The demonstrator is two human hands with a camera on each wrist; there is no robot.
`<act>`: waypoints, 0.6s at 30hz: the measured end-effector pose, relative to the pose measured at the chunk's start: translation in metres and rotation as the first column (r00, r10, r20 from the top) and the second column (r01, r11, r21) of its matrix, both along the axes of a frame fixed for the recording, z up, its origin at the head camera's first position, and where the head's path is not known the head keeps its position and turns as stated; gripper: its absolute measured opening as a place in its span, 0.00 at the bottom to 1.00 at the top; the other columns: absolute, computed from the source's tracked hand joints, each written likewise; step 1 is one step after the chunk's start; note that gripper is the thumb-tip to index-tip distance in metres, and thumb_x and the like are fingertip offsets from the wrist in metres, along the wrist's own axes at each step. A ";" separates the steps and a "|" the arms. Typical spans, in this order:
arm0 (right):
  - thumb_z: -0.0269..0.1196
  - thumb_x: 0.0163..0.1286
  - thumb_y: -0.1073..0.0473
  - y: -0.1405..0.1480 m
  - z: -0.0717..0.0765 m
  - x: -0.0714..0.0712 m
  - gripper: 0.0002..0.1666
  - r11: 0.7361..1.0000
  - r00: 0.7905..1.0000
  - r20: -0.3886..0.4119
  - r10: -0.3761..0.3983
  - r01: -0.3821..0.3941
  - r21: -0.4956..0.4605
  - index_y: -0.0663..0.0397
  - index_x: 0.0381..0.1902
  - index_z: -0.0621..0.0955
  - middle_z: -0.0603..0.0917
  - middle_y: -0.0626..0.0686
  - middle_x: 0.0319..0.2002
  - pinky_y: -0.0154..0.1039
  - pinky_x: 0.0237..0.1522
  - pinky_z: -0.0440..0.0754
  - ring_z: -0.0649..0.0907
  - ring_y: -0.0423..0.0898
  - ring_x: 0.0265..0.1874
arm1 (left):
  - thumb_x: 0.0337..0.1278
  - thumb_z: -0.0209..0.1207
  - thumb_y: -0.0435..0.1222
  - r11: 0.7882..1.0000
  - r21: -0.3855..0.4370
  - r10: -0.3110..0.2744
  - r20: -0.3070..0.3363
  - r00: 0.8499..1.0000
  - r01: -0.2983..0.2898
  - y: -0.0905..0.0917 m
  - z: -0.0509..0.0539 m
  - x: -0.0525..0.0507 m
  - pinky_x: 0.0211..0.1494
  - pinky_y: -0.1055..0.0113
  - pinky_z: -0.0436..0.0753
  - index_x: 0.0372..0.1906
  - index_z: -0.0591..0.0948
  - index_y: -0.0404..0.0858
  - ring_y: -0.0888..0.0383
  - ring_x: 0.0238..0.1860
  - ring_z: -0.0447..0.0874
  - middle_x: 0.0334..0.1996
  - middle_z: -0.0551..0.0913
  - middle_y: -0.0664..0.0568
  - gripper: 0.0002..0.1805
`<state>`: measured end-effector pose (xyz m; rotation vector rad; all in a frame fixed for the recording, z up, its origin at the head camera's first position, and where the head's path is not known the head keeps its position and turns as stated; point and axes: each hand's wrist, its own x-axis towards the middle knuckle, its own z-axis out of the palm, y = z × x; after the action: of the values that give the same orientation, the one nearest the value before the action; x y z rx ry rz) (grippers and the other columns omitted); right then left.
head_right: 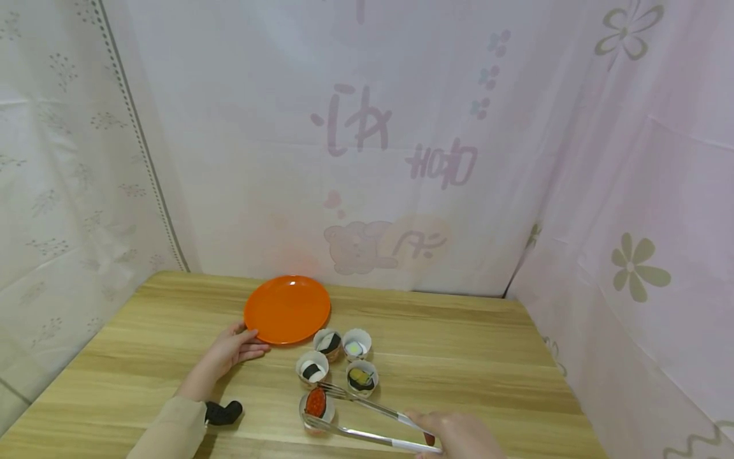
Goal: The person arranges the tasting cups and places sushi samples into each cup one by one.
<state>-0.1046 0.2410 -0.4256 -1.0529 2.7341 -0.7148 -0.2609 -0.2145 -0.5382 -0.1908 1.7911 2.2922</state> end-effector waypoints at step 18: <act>0.66 0.64 0.48 0.004 -0.006 0.000 0.32 0.999 0.999 -0.041 0.018 -0.019 -0.036 0.64 0.59 0.77 0.72 0.29 0.30 0.23 0.12 0.66 0.67 0.26 0.14 | 0.72 0.46 0.29 1.000 -0.003 -0.001 0.008 1.000 0.001 0.000 0.000 0.000 0.43 0.56 0.85 0.72 0.52 0.30 0.46 0.36 0.86 0.35 0.83 0.37 0.29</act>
<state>-0.1043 0.2448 -0.4317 -1.1109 2.7519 -0.7516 -0.2609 -0.2150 -0.5378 -0.1989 1.7904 2.2854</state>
